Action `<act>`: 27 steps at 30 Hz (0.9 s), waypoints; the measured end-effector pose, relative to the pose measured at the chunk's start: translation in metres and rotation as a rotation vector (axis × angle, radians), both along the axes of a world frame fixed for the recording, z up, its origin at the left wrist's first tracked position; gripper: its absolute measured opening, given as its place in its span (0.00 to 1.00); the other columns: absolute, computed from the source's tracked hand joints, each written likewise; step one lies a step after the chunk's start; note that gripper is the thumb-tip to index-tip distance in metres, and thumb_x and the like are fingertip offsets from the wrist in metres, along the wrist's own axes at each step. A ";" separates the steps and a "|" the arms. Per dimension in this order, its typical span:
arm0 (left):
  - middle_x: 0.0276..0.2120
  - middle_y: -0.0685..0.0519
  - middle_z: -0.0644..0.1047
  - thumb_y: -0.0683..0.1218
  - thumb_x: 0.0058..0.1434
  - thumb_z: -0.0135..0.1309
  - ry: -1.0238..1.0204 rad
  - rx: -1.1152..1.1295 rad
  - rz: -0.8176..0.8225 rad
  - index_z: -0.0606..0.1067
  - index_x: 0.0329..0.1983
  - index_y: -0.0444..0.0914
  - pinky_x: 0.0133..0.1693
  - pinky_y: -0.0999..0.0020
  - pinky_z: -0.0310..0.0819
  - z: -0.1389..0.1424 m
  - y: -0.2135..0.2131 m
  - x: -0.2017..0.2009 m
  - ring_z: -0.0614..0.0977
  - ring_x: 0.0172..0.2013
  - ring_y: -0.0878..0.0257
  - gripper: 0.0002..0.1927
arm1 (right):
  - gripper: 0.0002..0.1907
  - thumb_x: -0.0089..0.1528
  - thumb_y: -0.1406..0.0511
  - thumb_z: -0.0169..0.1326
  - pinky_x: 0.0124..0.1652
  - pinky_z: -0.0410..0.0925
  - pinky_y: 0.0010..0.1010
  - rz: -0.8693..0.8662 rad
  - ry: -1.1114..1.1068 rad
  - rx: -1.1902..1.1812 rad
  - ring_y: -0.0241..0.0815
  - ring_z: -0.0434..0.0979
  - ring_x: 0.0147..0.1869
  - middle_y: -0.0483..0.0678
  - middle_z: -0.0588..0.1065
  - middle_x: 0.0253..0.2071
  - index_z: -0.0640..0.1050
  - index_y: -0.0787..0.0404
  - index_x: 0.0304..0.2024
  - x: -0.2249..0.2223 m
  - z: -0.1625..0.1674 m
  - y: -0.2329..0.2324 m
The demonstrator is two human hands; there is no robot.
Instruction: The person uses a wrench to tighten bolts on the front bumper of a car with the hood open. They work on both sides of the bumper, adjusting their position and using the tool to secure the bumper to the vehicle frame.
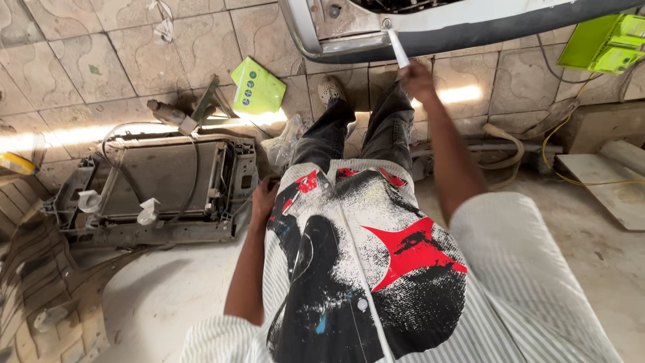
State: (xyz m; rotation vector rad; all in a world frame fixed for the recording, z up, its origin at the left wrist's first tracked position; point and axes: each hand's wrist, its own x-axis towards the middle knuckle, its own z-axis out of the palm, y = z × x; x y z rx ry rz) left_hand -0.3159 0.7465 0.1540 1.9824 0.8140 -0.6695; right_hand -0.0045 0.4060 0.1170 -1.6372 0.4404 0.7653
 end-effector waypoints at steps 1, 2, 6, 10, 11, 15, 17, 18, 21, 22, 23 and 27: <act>0.41 0.40 0.83 0.49 0.65 0.57 0.007 0.015 -0.031 0.78 0.53 0.36 0.42 0.60 0.76 -0.001 0.000 0.003 0.85 0.42 0.50 0.17 | 0.07 0.70 0.64 0.53 0.35 0.73 0.36 0.073 -0.177 -0.207 0.36 0.76 0.37 0.44 0.78 0.41 0.80 0.57 0.46 0.001 0.001 -0.011; 0.42 0.40 0.83 0.48 0.64 0.57 0.005 -0.004 -0.029 0.78 0.53 0.36 0.43 0.60 0.76 0.000 -0.001 0.007 0.85 0.42 0.50 0.16 | 0.05 0.70 0.66 0.53 0.37 0.72 0.34 0.132 -0.326 -0.250 0.35 0.76 0.36 0.44 0.78 0.36 0.80 0.58 0.42 0.004 0.003 -0.021; 0.42 0.41 0.83 0.46 0.64 0.55 -0.062 -0.053 -0.048 0.77 0.53 0.35 0.44 0.62 0.77 0.000 -0.001 0.018 0.86 0.42 0.52 0.16 | 0.13 0.69 0.59 0.62 0.34 0.62 0.26 0.286 -0.465 -0.766 0.31 0.73 0.26 0.41 0.77 0.24 0.81 0.55 0.29 0.024 0.011 -0.029; 0.41 0.41 0.83 0.46 0.64 0.54 -0.050 -0.092 -0.010 0.77 0.53 0.35 0.44 0.63 0.77 0.001 -0.001 0.018 0.87 0.41 0.54 0.16 | 0.21 0.65 0.52 0.66 0.30 0.59 0.32 0.083 -0.516 -0.699 0.35 0.68 0.22 0.43 0.75 0.20 0.79 0.57 0.23 0.022 0.012 -0.017; 0.41 0.42 0.83 0.46 0.64 0.54 -0.055 -0.098 0.013 0.77 0.53 0.35 0.44 0.64 0.77 0.001 -0.001 0.017 0.87 0.41 0.55 0.16 | 0.22 0.66 0.52 0.65 0.29 0.58 0.33 -0.074 -0.470 -0.539 0.36 0.66 0.24 0.44 0.73 0.21 0.79 0.58 0.23 0.019 0.011 -0.014; 0.41 0.43 0.84 0.45 0.64 0.55 -0.080 -0.113 0.066 0.78 0.52 0.34 0.45 0.65 0.77 -0.002 -0.003 0.011 0.86 0.42 0.58 0.16 | 0.25 0.69 0.53 0.67 0.31 0.56 0.34 -0.429 -0.429 -0.080 0.37 0.61 0.28 0.43 0.68 0.23 0.77 0.61 0.25 0.003 0.007 0.002; 0.42 0.44 0.83 0.45 0.64 0.55 -0.079 -0.097 0.047 0.78 0.52 0.33 0.45 0.66 0.77 -0.003 -0.003 0.010 0.85 0.42 0.59 0.16 | 0.22 0.63 0.50 0.67 0.25 0.58 0.27 -0.213 -0.402 -0.521 0.31 0.66 0.21 0.40 0.73 0.19 0.80 0.56 0.24 -0.002 0.006 0.004; 0.42 0.43 0.83 0.45 0.65 0.55 -0.068 -0.080 0.027 0.78 0.53 0.34 0.45 0.66 0.76 -0.002 -0.003 0.011 0.85 0.42 0.60 0.16 | 0.20 0.60 0.49 0.68 0.22 0.59 0.24 -0.101 -0.383 -0.741 0.29 0.69 0.18 0.38 0.75 0.17 0.81 0.54 0.23 -0.003 0.006 0.004; 0.41 0.44 0.83 0.45 0.64 0.55 -0.070 -0.110 0.042 0.77 0.53 0.34 0.45 0.66 0.77 -0.004 -0.002 0.011 0.85 0.41 0.61 0.16 | 0.25 0.60 0.46 0.66 0.21 0.57 0.33 -0.056 -0.240 -0.794 0.32 0.62 0.16 0.40 0.73 0.17 0.80 0.57 0.21 0.000 0.006 0.000; 0.41 0.44 0.83 0.45 0.64 0.54 -0.073 -0.130 0.064 0.77 0.54 0.34 0.45 0.66 0.77 -0.003 -0.002 0.011 0.85 0.40 0.61 0.17 | 0.24 0.61 0.46 0.65 0.21 0.57 0.36 -0.039 -0.268 -0.810 0.33 0.62 0.15 0.39 0.74 0.18 0.81 0.56 0.24 0.003 0.006 -0.002; 0.41 0.43 0.83 0.45 0.64 0.54 -0.070 -0.121 0.061 0.77 0.53 0.34 0.44 0.66 0.77 -0.003 -0.002 0.010 0.85 0.40 0.61 0.16 | 0.22 0.61 0.45 0.64 0.20 0.58 0.39 -0.022 -0.294 -0.826 0.33 0.61 0.14 0.39 0.74 0.18 0.82 0.54 0.27 0.006 0.005 -0.004; 0.40 0.43 0.84 0.45 0.64 0.55 -0.040 -0.103 0.073 0.78 0.52 0.34 0.44 0.67 0.76 -0.002 -0.002 0.008 0.85 0.40 0.61 0.16 | 0.25 0.65 0.46 0.64 0.35 0.66 0.42 0.145 -0.300 -0.943 0.40 0.62 0.18 0.42 0.76 0.20 0.83 0.58 0.25 0.023 0.009 -0.014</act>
